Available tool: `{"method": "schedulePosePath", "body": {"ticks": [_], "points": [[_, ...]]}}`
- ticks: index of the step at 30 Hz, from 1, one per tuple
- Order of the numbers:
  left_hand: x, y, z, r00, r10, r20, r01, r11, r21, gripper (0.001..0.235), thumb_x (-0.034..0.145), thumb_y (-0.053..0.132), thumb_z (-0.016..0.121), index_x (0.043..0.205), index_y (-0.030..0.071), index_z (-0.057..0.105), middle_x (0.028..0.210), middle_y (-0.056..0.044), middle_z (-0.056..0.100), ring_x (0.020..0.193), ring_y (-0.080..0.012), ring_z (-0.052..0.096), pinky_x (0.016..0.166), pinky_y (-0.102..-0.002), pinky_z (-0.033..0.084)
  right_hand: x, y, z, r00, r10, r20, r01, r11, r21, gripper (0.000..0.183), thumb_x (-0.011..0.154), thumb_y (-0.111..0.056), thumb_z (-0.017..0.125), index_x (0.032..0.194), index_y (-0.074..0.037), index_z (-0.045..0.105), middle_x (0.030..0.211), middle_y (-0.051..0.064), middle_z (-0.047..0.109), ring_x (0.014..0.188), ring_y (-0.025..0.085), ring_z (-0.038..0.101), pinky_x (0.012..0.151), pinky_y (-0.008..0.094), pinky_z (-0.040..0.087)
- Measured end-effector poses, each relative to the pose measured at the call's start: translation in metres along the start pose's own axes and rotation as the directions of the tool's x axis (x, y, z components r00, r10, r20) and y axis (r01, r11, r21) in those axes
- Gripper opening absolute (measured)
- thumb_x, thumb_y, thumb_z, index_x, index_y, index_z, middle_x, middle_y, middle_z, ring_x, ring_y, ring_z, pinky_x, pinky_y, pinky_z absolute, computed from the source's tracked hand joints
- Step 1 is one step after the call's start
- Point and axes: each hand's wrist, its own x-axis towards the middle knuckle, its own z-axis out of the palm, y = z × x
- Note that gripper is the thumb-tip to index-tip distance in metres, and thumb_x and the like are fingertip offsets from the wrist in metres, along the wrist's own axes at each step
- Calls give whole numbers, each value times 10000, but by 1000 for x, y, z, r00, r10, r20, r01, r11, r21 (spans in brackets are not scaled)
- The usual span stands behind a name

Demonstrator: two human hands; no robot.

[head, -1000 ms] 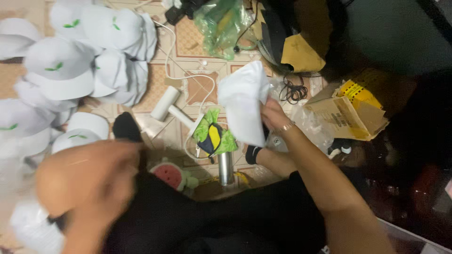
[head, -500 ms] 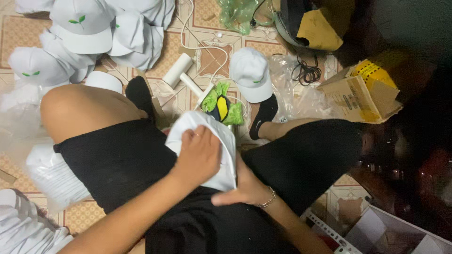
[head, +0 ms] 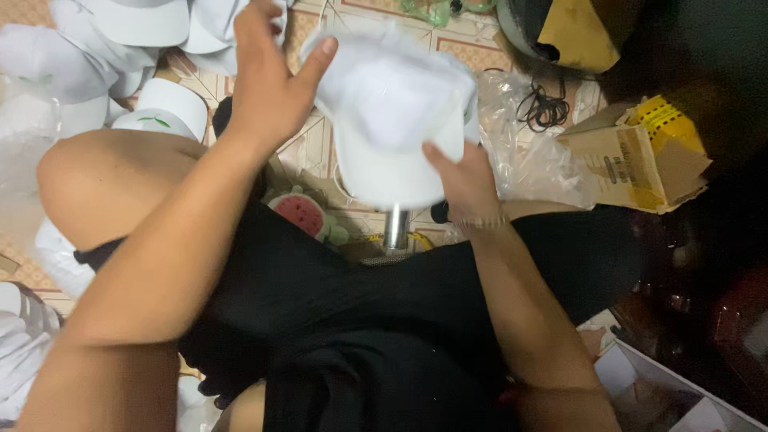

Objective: The person sits on the floor and processes white baseball caps one by one. They use a hairdryer to heat the logo, wipe the inside with a cloth, insert a cardboard piece, spray the logo, and repeat the heating and wiping steps.

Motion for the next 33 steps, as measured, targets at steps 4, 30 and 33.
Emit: {"method": "schedulePosePath", "body": {"ticks": [4,30,33], "points": [[-5,3,19,477,-671,568,845,527,-87,688,935,453,682,1336,-32,404,1016,-158,681,813,-228,741,695,-359,589,65,4,34,970,-239,44,194,871,451,395,975,-104,637,1306,98,560,1240,183,690,1109,243,711,966,374,594],[19,-15,16,895,-425,-131,340,843,-416,423,1108,256,542,1457,19,512,1161,-196,742,1038,-236,716,924,-333,544,84,77,80,548,235,802,389,778,-494,1029,604,-333,903,1510,-158,446,1477,118,561,1296,303,578,1055,475,498],[22,3,9,919,-345,-191,243,877,-413,408,1105,267,591,1393,-22,568,1149,-191,751,1041,-233,713,930,-350,544,48,3,-12,431,103,896,235,946,-221,1109,611,-389,911,1541,-60,405,1471,178,576,1356,319,571,1152,488,466]]}}
